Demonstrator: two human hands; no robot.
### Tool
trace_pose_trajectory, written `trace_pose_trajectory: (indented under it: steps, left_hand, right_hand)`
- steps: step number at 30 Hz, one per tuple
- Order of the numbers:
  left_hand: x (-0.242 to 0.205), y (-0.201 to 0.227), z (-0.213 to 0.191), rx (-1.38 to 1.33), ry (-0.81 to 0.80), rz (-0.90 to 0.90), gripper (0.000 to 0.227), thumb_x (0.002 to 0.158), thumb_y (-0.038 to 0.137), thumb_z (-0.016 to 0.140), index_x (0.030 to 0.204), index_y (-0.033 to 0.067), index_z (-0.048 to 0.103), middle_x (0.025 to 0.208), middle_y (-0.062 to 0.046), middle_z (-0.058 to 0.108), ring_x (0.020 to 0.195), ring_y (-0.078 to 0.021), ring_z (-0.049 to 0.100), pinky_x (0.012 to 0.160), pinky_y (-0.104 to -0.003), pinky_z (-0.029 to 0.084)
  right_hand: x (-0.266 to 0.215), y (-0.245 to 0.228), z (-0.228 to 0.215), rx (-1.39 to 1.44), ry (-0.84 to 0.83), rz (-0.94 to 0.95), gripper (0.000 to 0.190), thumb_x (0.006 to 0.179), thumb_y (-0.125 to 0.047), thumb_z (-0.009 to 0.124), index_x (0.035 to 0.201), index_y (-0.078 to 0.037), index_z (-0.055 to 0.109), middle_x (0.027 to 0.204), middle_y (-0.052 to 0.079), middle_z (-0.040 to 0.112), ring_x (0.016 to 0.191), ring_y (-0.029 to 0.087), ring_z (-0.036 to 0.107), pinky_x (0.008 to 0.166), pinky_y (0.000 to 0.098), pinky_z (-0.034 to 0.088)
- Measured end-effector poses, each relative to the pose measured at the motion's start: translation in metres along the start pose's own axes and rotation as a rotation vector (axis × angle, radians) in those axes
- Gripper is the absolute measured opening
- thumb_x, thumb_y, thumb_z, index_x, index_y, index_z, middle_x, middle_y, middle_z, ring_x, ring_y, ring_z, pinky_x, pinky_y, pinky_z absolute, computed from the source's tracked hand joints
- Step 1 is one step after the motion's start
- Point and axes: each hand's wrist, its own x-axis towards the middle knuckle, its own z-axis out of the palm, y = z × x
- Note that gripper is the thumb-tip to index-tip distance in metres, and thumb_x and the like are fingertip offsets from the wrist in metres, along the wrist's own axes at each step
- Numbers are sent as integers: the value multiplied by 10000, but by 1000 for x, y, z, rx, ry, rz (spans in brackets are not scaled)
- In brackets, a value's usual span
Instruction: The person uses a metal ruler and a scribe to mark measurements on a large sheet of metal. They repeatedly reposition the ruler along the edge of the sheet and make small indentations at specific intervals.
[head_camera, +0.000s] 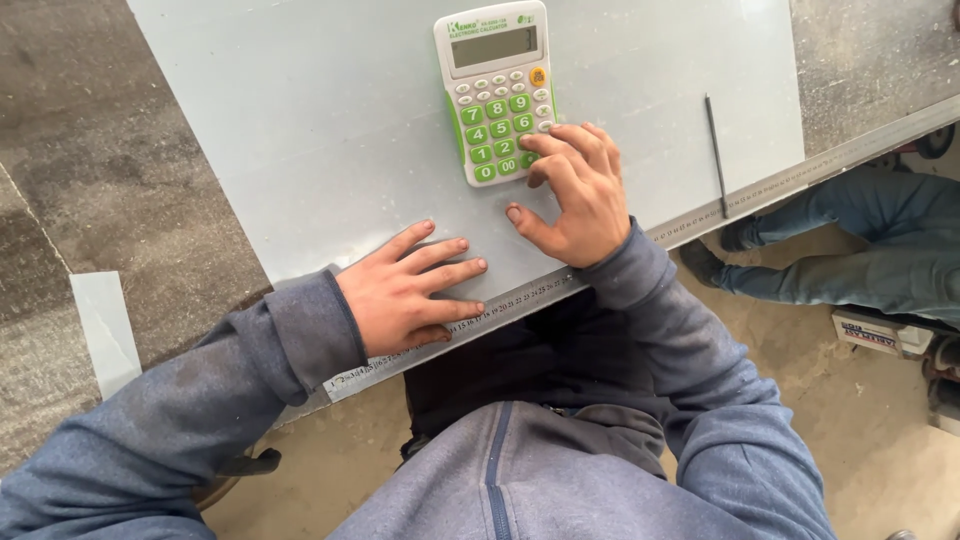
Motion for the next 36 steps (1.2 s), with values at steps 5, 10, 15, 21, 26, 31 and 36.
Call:
trace_pose_trajectory:
  steps: [5, 10, 15, 21, 26, 31, 36]
  left_hand:
    - [-2, -1, 3, -25, 15, -15, 523, 796, 402, 735, 1296, 259, 674, 1520, -83, 487, 1434, -308, 396, 1189, -618, 232]
    - [-4, -1, 6, -32, 17, -16, 519, 801, 409, 734, 1295, 261, 675, 1520, -82, 489, 1437, -305, 392, 1190, -620, 225]
    - [-3, -1, 5, -31, 7, -5, 529, 795, 408, 734, 1297, 255, 672, 1522, -87, 487, 1434, -308, 392, 1186, -622, 229]
    - [-3, -2, 5, -36, 23, -6, 518, 815, 394, 732, 1308, 250, 667, 1533, -91, 483, 1437, -313, 394, 1189, -615, 243]
    - [-3, -2, 5, -33, 12, -9, 536, 791, 397, 741, 1300, 246, 667, 1524, -95, 480, 1429, -314, 392, 1170, -629, 244]
    - [-2, -2, 4, -37, 0, -10, 550, 780, 390, 747, 1305, 248, 664, 1528, -88, 480, 1438, -307, 389, 1180, -621, 243]
    - [-1, -1, 4, -30, -6, -17, 562, 780, 398, 745, 1315, 250, 663, 1526, -84, 480, 1441, -305, 384, 1185, -618, 236]
  right_hand:
    - [-6, 4, -6, -29, 54, 25, 258, 847, -204, 820, 938, -66, 622, 1339, 93, 685, 1317, 340, 522, 1150, 511, 364]
    - [-4, 6, -6, -66, 27, 20, 247, 831, -177, 815, 913, -69, 609, 1319, 84, 696, 1283, 323, 544, 1117, 499, 389]
    - [5, -1, -4, -50, 20, -33, 252, 826, -178, 815, 918, -68, 607, 1325, 99, 693, 1298, 329, 540, 1137, 505, 381]
    - [6, 2, 0, -51, 19, -48, 250, 813, -186, 822, 921, -70, 629, 1306, 101, 701, 1292, 333, 543, 1146, 514, 370]
    - [-13, 16, -7, -29, 92, -25, 192, 768, -139, 790, 844, -72, 628, 1220, 74, 732, 1202, 310, 580, 1100, 496, 420]
    - [-14, 14, -9, -60, 62, -32, 184, 768, -148, 792, 825, -76, 633, 1190, 68, 749, 1175, 307, 589, 1052, 480, 431]
    - [-13, 14, -6, -91, 60, -51, 189, 786, -156, 802, 845, -76, 641, 1211, 61, 748, 1193, 309, 588, 1060, 467, 433]
